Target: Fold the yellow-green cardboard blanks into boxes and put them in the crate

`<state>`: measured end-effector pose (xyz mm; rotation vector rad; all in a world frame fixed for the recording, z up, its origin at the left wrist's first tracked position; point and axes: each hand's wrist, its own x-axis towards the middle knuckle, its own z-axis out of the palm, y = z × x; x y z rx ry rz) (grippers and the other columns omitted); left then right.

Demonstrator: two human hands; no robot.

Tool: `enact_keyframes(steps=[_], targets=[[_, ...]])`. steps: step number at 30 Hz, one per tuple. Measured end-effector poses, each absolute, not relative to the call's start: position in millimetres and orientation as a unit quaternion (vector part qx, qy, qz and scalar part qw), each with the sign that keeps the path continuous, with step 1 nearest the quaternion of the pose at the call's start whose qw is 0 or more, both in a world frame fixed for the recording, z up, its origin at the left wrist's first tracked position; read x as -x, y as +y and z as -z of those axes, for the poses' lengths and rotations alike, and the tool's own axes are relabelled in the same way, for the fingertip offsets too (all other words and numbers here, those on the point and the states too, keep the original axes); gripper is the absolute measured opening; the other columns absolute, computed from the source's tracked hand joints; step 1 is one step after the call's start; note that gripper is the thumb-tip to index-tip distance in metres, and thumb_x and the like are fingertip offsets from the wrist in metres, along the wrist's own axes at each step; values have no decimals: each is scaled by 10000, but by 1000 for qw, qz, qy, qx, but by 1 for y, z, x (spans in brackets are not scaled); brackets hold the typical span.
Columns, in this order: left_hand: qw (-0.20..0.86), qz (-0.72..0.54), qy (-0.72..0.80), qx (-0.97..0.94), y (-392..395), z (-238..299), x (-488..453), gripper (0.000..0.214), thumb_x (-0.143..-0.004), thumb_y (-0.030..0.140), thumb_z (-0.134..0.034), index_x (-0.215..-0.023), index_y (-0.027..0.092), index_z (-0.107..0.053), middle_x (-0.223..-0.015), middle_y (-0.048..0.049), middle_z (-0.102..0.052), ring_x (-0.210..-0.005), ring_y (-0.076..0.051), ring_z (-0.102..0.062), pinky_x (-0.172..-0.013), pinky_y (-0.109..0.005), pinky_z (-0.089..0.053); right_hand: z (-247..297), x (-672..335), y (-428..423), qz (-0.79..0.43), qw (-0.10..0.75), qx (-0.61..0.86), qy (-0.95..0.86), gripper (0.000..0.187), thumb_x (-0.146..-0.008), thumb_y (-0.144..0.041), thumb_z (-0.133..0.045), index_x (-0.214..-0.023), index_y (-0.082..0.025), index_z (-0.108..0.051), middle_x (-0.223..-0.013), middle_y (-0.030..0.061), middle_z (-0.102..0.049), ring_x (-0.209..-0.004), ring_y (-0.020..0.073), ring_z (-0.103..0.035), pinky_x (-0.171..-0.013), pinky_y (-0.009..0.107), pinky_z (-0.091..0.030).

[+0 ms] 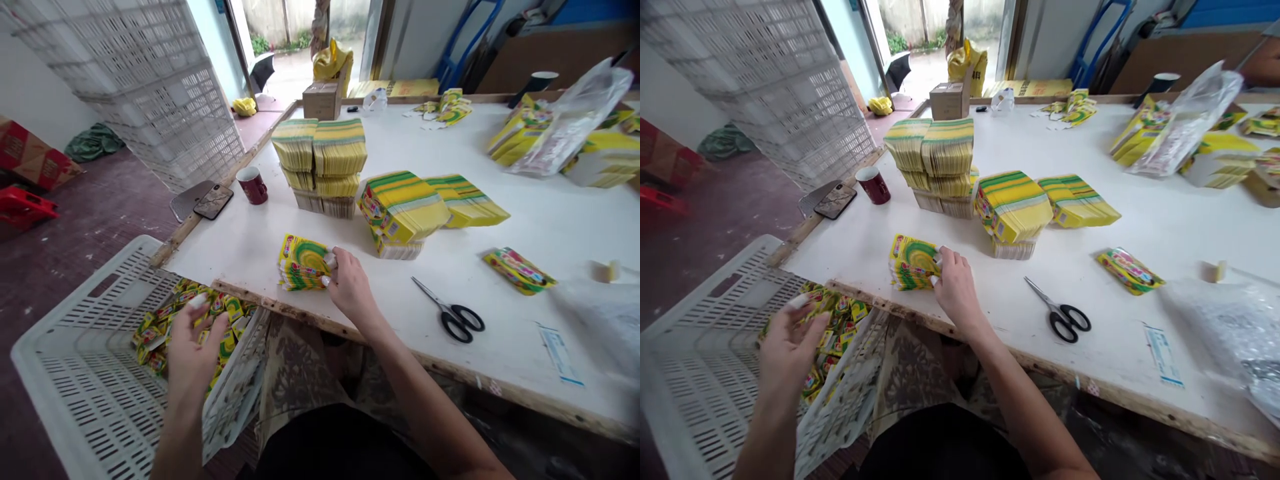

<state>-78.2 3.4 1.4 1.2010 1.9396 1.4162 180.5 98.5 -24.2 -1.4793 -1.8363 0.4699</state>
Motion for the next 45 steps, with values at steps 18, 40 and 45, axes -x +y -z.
enact_keyframes(steps=[18, 40, 45], targets=[[471, -697, 463, -281, 10, 9, -38, 811, -672, 871, -345, -1007, 204, -662, -910, -78, -679, -873, -241, -637, -709, -323, -559, 9, -148, 9, -616, 428, 361, -554, 432, -736, -312, -728, -1105, -208, -529, -745, -45, -501, -648, 118, -474, -574, 217, -405], [358, -235, 604, -672, 2, -23, -8, 633, -698, 378, -732, -1258, 241, -471, -1101, -94, -669, -992, -289, -652, -832, -399, -530, -1, -188, 16, -227, 480, 389, -753, 523, -867, -246, -607, -1358, -296, -433, -1300, 100, -524, -1270, 294, -417, -1118, 532, -244], [227, -262, 580, -737, -8, 2, -27, 697, -720, 354, -697, -1296, 184, -344, -1075, -124, -654, -921, -272, -668, -765, -371, -547, 7, -183, 12, -561, 492, 441, -499, 652, -860, -347, -602, -1435, -217, -325, -1355, 136, -511, -1261, 305, -473, -1029, 473, -406]])
